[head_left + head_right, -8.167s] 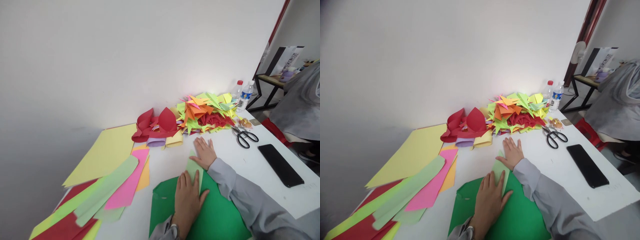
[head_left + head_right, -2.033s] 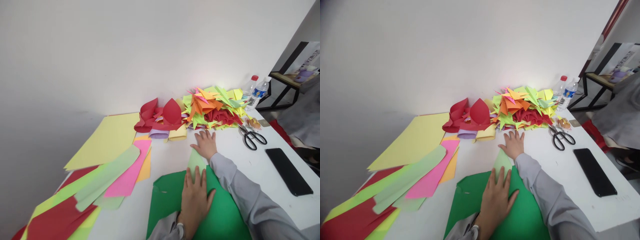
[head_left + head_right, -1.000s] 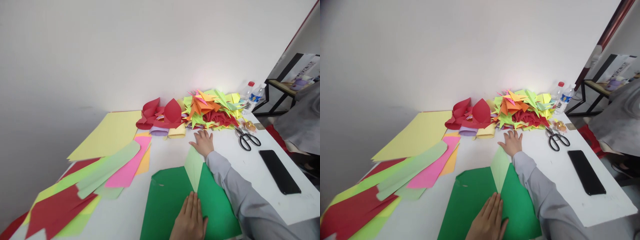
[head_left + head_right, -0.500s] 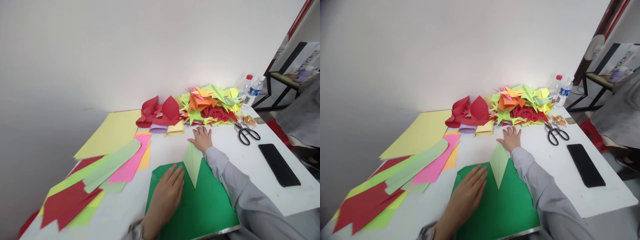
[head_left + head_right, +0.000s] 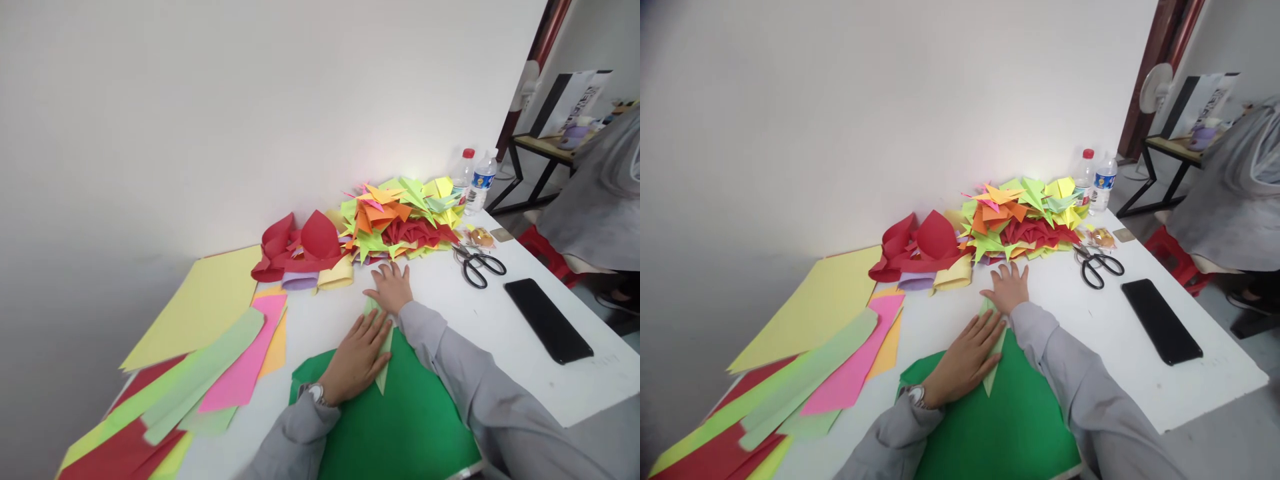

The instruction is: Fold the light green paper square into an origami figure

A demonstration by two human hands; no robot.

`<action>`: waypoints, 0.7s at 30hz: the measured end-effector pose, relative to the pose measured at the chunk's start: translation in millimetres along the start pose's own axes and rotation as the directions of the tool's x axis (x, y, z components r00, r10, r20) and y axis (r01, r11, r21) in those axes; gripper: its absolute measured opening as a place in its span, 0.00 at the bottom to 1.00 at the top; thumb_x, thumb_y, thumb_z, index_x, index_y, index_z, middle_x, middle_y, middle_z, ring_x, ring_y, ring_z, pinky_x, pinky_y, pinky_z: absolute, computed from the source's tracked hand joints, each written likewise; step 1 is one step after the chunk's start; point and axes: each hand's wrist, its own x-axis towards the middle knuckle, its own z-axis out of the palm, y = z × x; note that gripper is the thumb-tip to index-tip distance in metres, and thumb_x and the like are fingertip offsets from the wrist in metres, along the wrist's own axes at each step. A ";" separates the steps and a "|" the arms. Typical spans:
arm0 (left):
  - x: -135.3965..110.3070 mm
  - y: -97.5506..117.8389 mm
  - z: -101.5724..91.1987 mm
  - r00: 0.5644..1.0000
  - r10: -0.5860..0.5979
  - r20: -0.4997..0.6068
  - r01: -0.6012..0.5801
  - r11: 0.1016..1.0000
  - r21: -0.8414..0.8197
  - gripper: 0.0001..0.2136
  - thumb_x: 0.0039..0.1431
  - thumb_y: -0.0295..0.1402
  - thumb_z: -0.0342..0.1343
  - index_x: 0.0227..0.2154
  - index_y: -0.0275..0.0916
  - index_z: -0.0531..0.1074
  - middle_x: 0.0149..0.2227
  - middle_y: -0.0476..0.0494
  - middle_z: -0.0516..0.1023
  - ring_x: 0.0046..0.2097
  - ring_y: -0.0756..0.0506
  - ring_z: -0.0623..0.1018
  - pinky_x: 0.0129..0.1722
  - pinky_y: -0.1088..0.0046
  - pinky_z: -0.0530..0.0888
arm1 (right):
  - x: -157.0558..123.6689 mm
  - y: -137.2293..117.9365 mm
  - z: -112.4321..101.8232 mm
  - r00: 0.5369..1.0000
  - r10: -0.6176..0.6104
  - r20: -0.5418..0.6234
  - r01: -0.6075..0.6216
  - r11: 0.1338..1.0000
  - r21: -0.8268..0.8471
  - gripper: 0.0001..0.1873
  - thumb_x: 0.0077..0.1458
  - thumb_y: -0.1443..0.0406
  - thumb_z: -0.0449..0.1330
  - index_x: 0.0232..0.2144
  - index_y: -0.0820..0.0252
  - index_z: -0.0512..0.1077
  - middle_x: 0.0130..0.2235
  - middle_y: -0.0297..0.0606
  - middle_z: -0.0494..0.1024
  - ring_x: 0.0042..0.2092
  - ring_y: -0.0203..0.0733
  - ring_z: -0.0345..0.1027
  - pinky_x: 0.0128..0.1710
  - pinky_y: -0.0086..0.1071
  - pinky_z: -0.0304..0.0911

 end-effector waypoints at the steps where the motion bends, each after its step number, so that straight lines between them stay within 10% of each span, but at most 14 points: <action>1: -0.2 0.3 -0.3 1.000 -0.001 -0.002 0.001 1.000 0.000 0.25 0.68 0.41 0.41 0.64 0.36 0.53 0.66 0.35 0.55 0.67 0.36 0.51 0.62 0.52 0.57 | -0.3 -0.1 0.0 1.000 -0.001 0.002 0.001 1.000 0.003 0.29 0.63 0.46 0.43 0.58 0.53 0.62 0.63 0.45 0.60 0.65 0.59 0.41 0.60 0.64 0.35; 21: -26.7 41.5 -2.3 0.998 0.037 0.057 -0.032 0.996 -0.083 0.36 0.66 0.51 0.38 0.67 0.32 0.37 0.68 0.34 0.44 0.68 0.36 0.46 0.64 0.56 0.51 | 0.5 0.9 0.1 1.000 0.015 0.010 -0.015 0.999 0.048 0.28 0.62 0.47 0.46 0.57 0.53 0.65 0.62 0.46 0.61 0.65 0.59 0.42 0.59 0.64 0.35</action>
